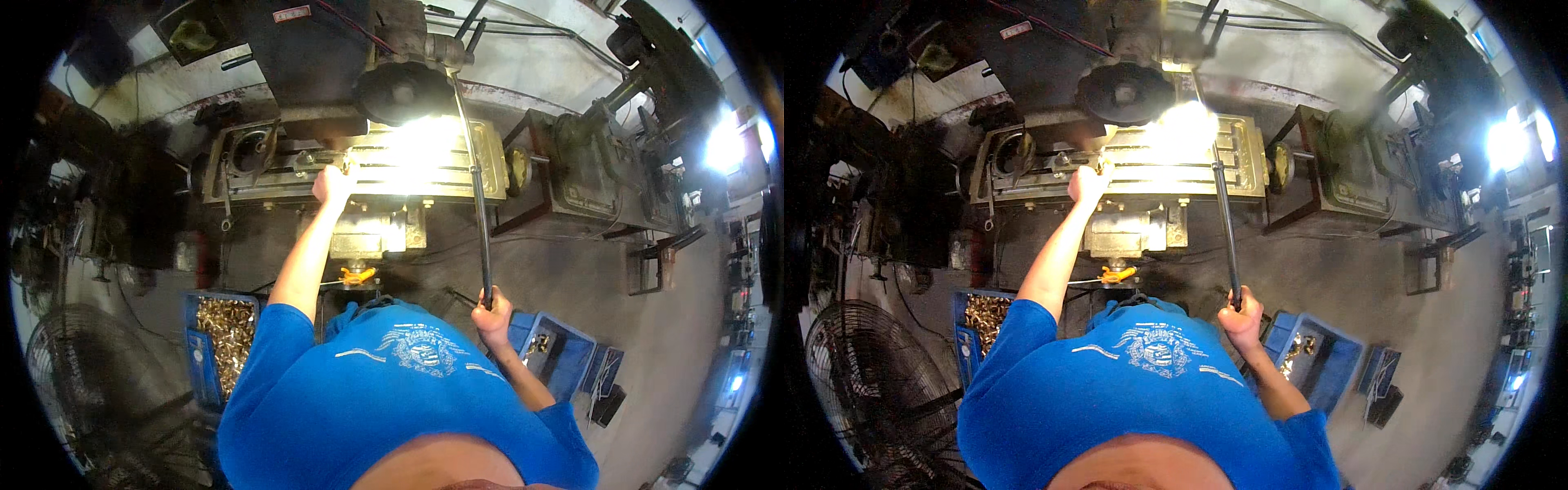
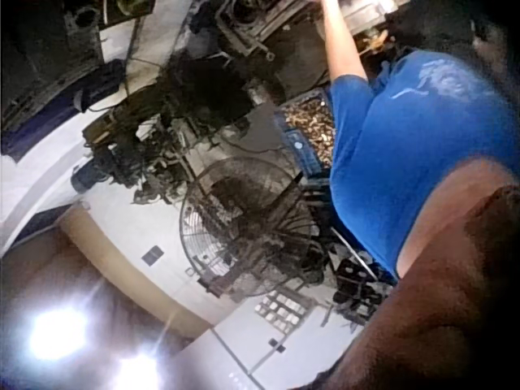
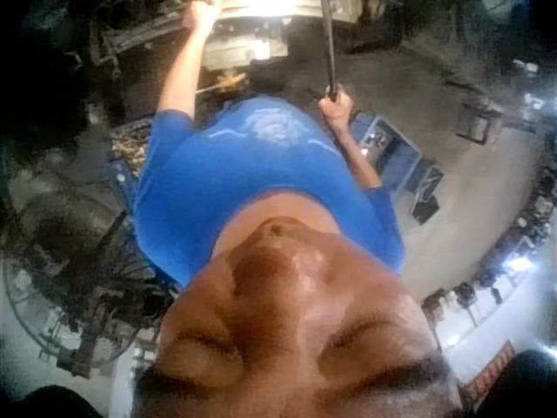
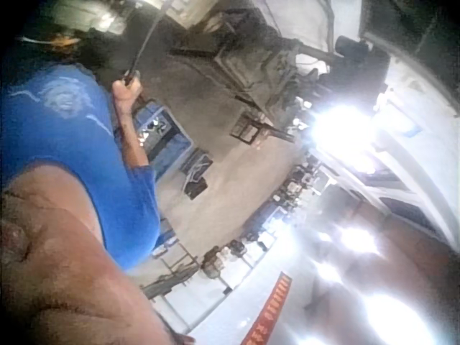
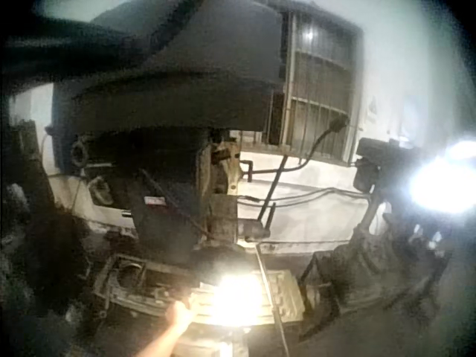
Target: The person repeatedly loads small brass parts into a drill press, operates the lever to drill, and removes the finished parts. They place the drilled parts into a blue bin and occasionally use a dial caliper to measure a part.
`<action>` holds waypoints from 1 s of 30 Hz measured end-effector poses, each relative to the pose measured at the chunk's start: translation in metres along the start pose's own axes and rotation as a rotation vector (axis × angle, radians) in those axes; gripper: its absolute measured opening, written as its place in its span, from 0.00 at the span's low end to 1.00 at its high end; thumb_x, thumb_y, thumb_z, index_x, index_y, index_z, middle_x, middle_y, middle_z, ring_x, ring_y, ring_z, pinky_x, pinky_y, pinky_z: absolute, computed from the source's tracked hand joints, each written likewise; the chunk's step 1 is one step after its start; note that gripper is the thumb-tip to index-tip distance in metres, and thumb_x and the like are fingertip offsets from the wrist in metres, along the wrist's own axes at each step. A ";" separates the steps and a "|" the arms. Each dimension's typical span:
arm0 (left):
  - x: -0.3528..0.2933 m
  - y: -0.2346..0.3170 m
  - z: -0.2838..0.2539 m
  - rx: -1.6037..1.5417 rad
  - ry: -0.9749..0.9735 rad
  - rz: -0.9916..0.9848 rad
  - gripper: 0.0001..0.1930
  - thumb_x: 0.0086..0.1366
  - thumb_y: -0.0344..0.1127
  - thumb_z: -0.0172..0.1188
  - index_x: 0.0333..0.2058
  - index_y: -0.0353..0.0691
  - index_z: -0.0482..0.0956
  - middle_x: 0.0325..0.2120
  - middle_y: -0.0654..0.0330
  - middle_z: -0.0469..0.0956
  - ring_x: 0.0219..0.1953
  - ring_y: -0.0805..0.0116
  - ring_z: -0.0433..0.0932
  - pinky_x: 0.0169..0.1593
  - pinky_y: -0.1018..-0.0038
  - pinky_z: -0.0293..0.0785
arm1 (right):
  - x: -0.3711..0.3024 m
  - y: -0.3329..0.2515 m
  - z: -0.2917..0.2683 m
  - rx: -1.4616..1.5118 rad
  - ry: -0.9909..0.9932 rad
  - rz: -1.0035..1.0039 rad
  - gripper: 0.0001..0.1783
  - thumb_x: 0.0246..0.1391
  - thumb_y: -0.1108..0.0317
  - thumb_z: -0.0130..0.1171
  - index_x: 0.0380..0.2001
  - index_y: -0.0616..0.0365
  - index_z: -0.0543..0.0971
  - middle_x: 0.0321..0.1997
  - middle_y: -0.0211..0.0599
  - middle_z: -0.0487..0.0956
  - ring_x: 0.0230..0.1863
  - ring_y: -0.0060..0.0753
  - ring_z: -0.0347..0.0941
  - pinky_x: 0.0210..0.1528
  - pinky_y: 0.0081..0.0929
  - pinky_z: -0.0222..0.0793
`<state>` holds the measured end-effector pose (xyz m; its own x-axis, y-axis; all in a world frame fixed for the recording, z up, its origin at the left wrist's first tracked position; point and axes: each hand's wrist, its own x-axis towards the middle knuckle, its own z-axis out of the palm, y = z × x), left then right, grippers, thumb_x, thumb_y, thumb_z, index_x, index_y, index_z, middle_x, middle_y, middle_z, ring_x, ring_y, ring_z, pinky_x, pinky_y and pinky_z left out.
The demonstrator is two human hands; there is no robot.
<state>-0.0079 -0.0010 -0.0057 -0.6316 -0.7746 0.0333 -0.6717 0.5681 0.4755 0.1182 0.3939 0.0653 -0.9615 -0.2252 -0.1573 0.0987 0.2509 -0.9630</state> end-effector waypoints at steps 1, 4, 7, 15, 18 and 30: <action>0.000 0.001 0.002 0.001 0.013 0.001 0.30 0.45 0.65 0.57 0.20 0.37 0.80 0.22 0.49 0.78 0.28 0.52 0.79 0.31 0.62 0.74 | 0.001 -0.001 0.000 -0.016 0.005 0.000 0.10 0.32 0.68 0.52 0.23 0.58 0.67 0.17 0.20 0.61 0.20 0.13 0.54 0.21 0.17 0.51; 0.000 -0.001 0.002 -0.023 0.002 0.011 0.31 0.46 0.65 0.57 0.20 0.36 0.79 0.21 0.49 0.78 0.27 0.52 0.79 0.30 0.62 0.73 | 0.003 0.001 0.002 -0.068 0.034 -0.001 0.11 0.31 0.67 0.54 0.21 0.58 0.67 0.18 0.21 0.62 0.20 0.14 0.55 0.21 0.17 0.52; -0.002 -0.001 0.002 -0.016 0.016 0.018 0.31 0.46 0.65 0.56 0.20 0.36 0.79 0.21 0.49 0.78 0.27 0.52 0.79 0.30 0.62 0.73 | 0.004 0.002 0.002 -0.027 0.027 -0.014 0.11 0.31 0.67 0.54 0.21 0.59 0.67 0.18 0.20 0.62 0.21 0.14 0.55 0.21 0.16 0.52; -0.004 0.002 -0.002 -0.006 -0.013 -0.004 0.32 0.47 0.66 0.55 0.21 0.35 0.80 0.23 0.49 0.79 0.29 0.52 0.79 0.32 0.62 0.73 | 0.009 0.016 0.005 0.042 0.037 0.007 0.11 0.31 0.67 0.54 0.22 0.58 0.67 0.18 0.21 0.62 0.21 0.14 0.55 0.22 0.16 0.52; -0.003 0.002 -0.001 0.007 -0.009 -0.001 0.33 0.47 0.66 0.54 0.22 0.35 0.80 0.23 0.49 0.79 0.29 0.52 0.79 0.31 0.62 0.73 | 0.011 0.023 0.005 0.105 0.002 0.027 0.09 0.33 0.72 0.52 0.24 0.56 0.68 0.21 0.20 0.61 0.22 0.13 0.54 0.23 0.14 0.50; -0.005 0.000 -0.002 -0.049 0.020 -0.033 0.32 0.47 0.66 0.54 0.20 0.36 0.79 0.22 0.49 0.78 0.28 0.53 0.79 0.31 0.62 0.73 | 0.018 0.038 0.006 0.035 0.036 -0.040 0.08 0.33 0.71 0.54 0.21 0.57 0.68 0.19 0.20 0.62 0.21 0.13 0.54 0.22 0.16 0.52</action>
<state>-0.0039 0.0028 -0.0039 -0.6010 -0.7985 0.0345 -0.6721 0.5282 0.5189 0.1061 0.3932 0.0245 -0.9735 -0.1998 -0.1114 0.0686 0.2097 -0.9754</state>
